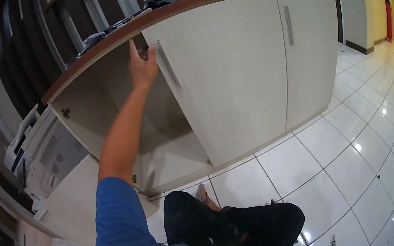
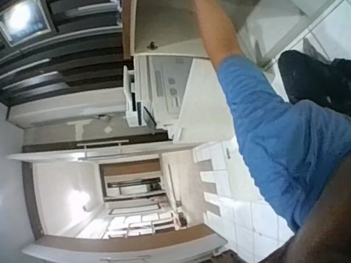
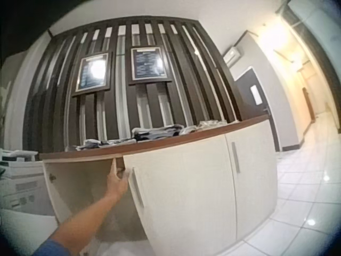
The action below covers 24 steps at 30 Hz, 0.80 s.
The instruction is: The person uses a screwdriver to remove screws from cabinet door hinges and detaches the doors from the cabinet frame. They then place the removed doors on the floor and proceed to remove screws from the cabinet frame itself.
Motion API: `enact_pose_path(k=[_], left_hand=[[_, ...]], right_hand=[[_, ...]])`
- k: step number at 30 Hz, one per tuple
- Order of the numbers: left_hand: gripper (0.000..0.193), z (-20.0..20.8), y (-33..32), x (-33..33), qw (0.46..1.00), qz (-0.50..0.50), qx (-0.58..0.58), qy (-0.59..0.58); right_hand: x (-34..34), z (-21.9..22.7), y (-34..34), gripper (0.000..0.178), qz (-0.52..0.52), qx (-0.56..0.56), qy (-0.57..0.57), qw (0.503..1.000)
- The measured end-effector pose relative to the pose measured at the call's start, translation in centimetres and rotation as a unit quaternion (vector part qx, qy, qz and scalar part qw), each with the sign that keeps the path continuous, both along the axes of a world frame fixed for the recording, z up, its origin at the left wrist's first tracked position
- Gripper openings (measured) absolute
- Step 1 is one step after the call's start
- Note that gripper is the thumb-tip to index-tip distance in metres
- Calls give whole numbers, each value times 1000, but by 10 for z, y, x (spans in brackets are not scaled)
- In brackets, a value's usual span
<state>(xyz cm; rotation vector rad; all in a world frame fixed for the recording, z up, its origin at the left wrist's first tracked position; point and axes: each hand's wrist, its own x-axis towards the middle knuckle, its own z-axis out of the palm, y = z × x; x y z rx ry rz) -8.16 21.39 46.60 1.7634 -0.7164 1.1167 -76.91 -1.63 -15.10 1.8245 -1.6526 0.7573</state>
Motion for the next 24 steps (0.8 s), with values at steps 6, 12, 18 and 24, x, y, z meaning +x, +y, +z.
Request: enact_pose_path(k=[6, 12, 18, 24], left_hand=[[73, -13, 1, 8, 997, -43, -19, 67], [72, -22, -11, 16, 999, -20, 20, 34], [71, -22, -5, -12, 986, -19, 44, 157], [64, -21, 14, 20, 983, -93, 60, 144]], right_hand=[[17, 33, 13, 54, 26, 64, -42, 997], [0, 6, 2, 45, -16, 178, -157, 971], [7, 0, 1, 43, -47, 256, -141, 955], [21, 24, 5, 40, -50, 264, -131, 954]])
